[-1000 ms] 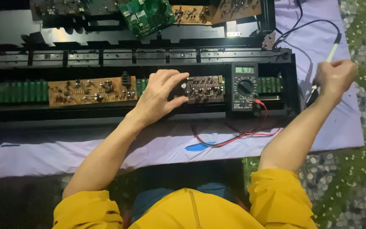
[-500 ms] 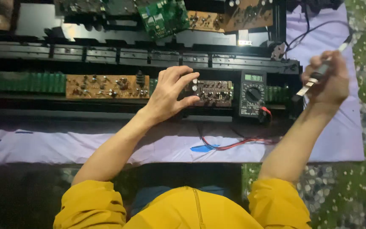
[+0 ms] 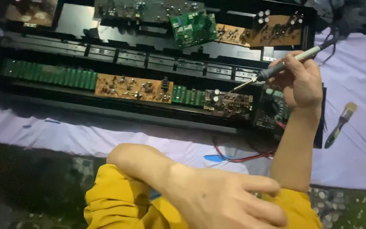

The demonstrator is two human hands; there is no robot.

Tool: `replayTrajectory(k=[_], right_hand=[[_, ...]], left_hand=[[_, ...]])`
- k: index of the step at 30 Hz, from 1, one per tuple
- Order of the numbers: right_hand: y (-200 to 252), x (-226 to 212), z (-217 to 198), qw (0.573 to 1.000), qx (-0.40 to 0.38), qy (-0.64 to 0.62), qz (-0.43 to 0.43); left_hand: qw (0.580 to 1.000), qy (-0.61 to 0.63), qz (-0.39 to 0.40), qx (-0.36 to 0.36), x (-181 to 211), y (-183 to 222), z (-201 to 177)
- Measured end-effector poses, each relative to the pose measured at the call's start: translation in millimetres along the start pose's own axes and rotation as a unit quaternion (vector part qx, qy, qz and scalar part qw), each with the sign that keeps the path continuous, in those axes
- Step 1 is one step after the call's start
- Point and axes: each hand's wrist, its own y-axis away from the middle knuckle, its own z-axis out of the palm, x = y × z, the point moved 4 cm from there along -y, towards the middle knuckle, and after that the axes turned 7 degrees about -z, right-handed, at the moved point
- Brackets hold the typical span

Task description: Soldering components on a circuit board inside an electronic keyboard and testing with a multimeter

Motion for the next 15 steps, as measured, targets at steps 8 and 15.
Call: replayTrajectory(k=[8, 15], right_hand=[[-11, 7, -16, 0.999, -0.03, -0.02, 0.005], [-6, 28, -23, 0.999, 0.037, -0.005, -0.028]], left_hand=[[0.996, -0.073, -0.022, 0.049, -4, -3, -60], [0.898, -0.277, -0.343, 0.016, -159, 69, -101]])
